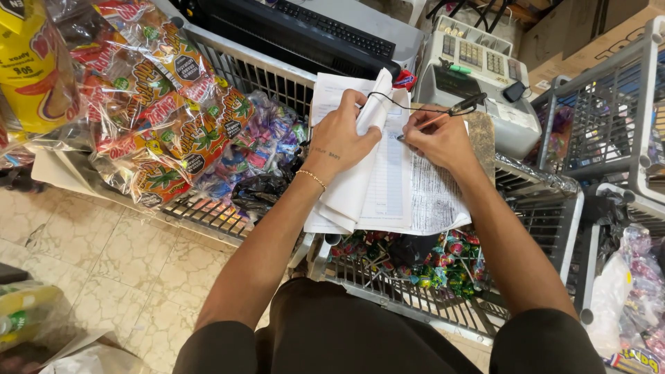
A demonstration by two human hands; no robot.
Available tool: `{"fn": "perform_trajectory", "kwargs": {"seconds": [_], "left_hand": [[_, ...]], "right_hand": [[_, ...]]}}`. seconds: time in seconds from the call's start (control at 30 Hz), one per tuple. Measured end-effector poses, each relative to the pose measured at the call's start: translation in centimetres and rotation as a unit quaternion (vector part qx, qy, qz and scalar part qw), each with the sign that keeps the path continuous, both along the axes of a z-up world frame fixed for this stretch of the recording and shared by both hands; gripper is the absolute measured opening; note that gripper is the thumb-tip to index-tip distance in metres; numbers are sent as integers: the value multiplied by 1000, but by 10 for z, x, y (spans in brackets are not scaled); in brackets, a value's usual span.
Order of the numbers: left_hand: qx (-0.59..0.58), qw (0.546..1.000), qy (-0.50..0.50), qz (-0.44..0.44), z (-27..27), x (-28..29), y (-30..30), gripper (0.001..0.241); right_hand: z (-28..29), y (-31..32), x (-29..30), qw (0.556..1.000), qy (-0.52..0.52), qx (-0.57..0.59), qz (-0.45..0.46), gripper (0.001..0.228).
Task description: Checking inventory and writing on a list in a grocery store
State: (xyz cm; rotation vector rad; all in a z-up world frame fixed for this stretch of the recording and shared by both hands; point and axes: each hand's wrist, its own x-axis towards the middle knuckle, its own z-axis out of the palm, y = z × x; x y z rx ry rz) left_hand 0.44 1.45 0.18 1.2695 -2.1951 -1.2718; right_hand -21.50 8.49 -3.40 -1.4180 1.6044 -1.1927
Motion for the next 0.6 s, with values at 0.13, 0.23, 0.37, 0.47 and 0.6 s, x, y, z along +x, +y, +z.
{"fn": "perform_trajectory", "kwargs": {"seconds": [0.13, 0.23, 0.37, 0.47, 0.6], "left_hand": [[0, 1000, -2, 3, 0, 0, 0, 55], [-2, 1000, 0, 0, 0, 1, -1, 55], [-3, 1000, 6, 2, -1, 2, -1, 55], [3, 1000, -3, 3, -1, 1, -2, 56], [4, 1000, -6, 3, 0, 4, 0, 55]], "right_hand": [[4, -1, 3, 1000, -17, -3, -7, 5], [-18, -6, -10, 999, -39, -8, -12, 6], [-12, -4, -4, 1000, -27, -5, -13, 8], [-15, -4, -6, 999, -30, -5, -12, 8], [-15, -3, -5, 999, -28, -6, -15, 9]]}}
